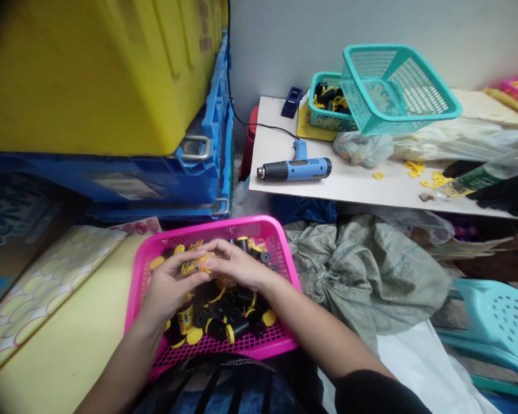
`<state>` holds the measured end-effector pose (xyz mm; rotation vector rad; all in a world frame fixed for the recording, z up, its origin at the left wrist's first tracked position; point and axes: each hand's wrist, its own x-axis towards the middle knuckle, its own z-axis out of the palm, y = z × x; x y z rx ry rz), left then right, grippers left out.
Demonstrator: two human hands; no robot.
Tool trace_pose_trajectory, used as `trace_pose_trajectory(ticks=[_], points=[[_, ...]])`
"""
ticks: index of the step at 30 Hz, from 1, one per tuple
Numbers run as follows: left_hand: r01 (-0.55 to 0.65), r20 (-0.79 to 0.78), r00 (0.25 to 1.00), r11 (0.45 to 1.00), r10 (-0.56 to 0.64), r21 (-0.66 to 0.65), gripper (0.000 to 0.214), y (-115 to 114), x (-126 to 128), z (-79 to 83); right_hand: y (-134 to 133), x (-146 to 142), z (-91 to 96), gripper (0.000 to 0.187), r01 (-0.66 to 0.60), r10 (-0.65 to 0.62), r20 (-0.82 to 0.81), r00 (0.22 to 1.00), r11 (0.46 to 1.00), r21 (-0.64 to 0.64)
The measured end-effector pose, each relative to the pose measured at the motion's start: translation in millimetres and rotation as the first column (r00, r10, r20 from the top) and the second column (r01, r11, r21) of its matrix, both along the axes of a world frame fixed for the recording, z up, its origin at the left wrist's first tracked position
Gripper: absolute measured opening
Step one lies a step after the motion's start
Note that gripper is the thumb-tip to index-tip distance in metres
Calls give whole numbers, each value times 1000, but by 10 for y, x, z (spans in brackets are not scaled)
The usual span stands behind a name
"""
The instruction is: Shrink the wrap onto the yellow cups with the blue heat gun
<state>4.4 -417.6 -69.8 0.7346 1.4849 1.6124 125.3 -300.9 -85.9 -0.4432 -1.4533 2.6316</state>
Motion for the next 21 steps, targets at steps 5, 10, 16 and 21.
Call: trace_pose_trajectory(ticks=[5,10,16,21], points=[[123,144,981,990,-131,66,36,-49,17,-48,81,22,44,74,-3,2,-39,999,1000,-12],[194,208,957,979,-204,69,38,-115,18,-35,242,82,105,71,91,-132,83,988,921,378],[-55,-583,804,960,-121,-274,36,-353,-494,135,260,11,-1,41,-13,-402,280,872,551,834],[-212,-858,415,885,-304,-415,44,-456,-845,-90,38,-144,-208,32,-230,-364,343,866,319,919]])
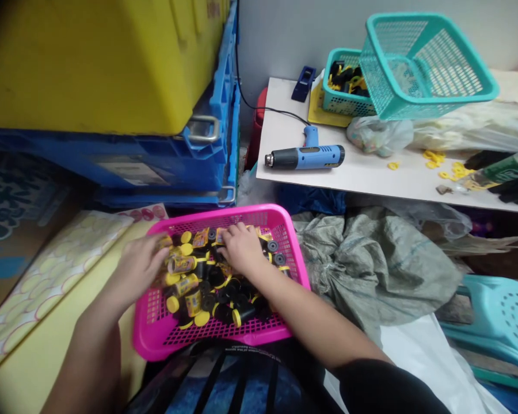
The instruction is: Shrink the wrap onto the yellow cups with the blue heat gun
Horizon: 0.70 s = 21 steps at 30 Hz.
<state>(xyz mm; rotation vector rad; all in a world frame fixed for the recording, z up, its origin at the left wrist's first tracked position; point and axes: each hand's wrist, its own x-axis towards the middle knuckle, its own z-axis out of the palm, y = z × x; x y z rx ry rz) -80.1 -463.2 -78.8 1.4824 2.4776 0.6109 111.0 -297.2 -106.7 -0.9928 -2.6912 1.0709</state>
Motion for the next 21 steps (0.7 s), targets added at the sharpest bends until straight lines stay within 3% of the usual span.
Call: trace_pose_trajectory(ticks=[2,5,9,12,13,15,18,19,21], points=[[11,0,1000,999,-11,-51,45,3,-17,-92,-44,-43,-70,28,-41,38,46,998,998,51],[-28,46,998,999,29,-15,44,23,-2,-106,-39,-67,-119,33,-64,55,91,994,992,106],[-69,104,994,973,47,219,34,47,46,57,16,-22,-74,27,-24,9,99,995,989,146],[-237,305,942,920,139,313,28,96,199,188,39,74,13,31,-35,30,29,999,984,173],[-305,432,888,905,158,297,29,129,275,217,38,115,45,33,-47,52,-19,998,979,196],[-372,699,705,900,115,227,36,219,436,246,27,194,107,33,-74,146,-211,966,946,315],[-367,923,385,913,-23,176,48,375,634,240,2,269,183,23,-29,356,-515,779,842,538],[-385,947,317,906,-49,176,51,420,680,232,-4,275,203,22,4,355,-564,745,844,536],[-462,958,277,865,-70,197,51,488,747,219,-11,261,234,31,53,159,-595,788,945,323]])
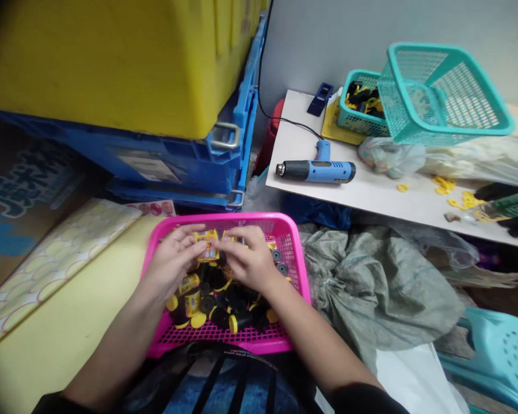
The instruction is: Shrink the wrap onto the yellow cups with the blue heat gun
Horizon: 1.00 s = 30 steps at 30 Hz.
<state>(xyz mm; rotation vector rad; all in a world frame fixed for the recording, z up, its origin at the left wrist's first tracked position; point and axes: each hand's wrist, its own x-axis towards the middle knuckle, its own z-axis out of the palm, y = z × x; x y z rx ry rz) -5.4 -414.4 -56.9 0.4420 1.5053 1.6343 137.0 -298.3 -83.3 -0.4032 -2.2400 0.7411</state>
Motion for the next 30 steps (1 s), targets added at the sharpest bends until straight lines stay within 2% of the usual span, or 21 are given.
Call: trace_pose_trajectory(ticks=[1,3,4,5,6,11,14,18,19,22,26,30], points=[[-49,-19,999,999,49,8,49,22,25,-4,-1,-19,8,41,24,-11,64,998,979,-201],[-110,-100,989,994,109,-9,45,48,66,-3,2,-69,9,64,34,75,177,981,838,-545],[-118,-142,984,993,112,-30,44,55,83,1,6,-96,2,73,19,148,204,968,766,-643],[-112,-176,979,992,101,-54,43,61,97,6,12,-121,-7,78,-2,213,218,953,720,-694],[-101,-200,976,992,85,-75,42,66,107,12,21,-141,-16,81,-10,247,232,941,704,-711],[-46,-237,971,994,21,-98,45,94,69,26,102,-145,-22,81,45,235,328,915,748,-662],[-72,-270,962,987,32,-141,37,86,-11,18,106,-121,-30,75,84,240,440,865,796,-599],[-218,-330,932,961,153,-170,34,31,-114,2,-71,-180,-101,39,22,340,626,702,868,-497],[-246,-343,922,955,179,-163,33,16,-130,-3,-135,-212,-120,38,1,357,663,657,880,-475],[-289,-372,902,947,220,-139,31,-19,-146,-18,-293,-308,-149,55,-25,367,747,555,904,-426],[-279,-348,911,952,222,-123,32,-46,-155,-66,-363,-343,-155,47,-64,402,764,505,900,-431],[-284,-262,930,957,259,-62,38,-78,-205,-158,-305,-238,-167,44,-89,483,668,567,842,-533]])
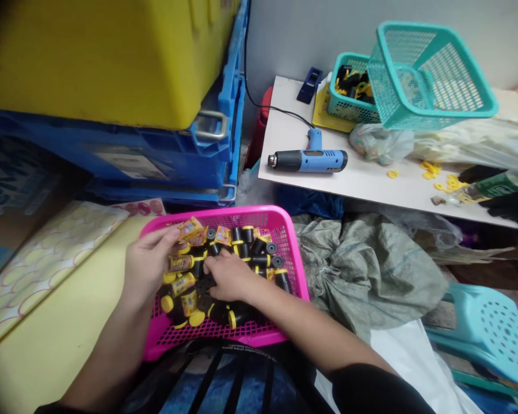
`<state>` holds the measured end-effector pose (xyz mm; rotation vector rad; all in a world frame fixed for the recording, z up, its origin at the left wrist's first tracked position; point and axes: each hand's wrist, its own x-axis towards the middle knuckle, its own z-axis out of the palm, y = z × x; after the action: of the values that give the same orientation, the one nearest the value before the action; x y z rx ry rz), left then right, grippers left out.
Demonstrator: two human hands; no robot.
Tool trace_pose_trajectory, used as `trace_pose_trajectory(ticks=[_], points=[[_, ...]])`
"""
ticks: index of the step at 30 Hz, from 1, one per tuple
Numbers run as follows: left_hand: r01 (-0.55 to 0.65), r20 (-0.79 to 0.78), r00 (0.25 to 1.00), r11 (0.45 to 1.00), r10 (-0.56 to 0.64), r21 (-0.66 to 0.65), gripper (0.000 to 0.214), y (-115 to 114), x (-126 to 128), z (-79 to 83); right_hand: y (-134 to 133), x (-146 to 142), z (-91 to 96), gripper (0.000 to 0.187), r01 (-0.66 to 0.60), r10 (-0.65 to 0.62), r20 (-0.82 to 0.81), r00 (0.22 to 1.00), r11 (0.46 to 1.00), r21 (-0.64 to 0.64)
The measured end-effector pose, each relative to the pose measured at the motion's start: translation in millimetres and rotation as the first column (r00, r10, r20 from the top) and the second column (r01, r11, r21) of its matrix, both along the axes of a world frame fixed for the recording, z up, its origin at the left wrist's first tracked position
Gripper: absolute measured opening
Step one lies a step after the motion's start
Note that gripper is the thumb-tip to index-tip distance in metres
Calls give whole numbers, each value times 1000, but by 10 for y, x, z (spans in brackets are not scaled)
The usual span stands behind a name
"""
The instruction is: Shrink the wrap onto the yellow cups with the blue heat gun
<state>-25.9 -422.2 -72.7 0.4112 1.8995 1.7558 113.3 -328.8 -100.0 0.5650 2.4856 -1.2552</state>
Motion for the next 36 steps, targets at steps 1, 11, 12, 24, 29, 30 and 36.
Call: trace_pose_trajectory(ticks=[1,11,12,24,29,30,36], points=[[-3,35,999,1000,2,31,41,-8,-13,-22,39,35,9,45,19,-21,-28,999,999,-46],[82,158,983,995,-90,56,48,11,-10,-63,484,264,338,61,167,-426,-302,853,771,-615],[94,142,985,994,-100,49,47,9,-12,-68,490,268,335,64,184,-448,-283,848,749,-636],[213,-8,977,977,-213,33,42,-1,-16,-170,551,275,343,61,237,-643,-304,702,615,-752],[233,-94,969,971,-227,50,32,-16,-24,-204,582,298,343,60,244,-593,-305,745,668,-703],[239,-102,967,970,-233,53,31,-16,-21,-198,587,306,345,61,237,-580,-298,758,670,-703],[348,-140,930,936,-339,49,28,8,34,-77,549,287,321,60,205,-555,-422,717,746,-633]])
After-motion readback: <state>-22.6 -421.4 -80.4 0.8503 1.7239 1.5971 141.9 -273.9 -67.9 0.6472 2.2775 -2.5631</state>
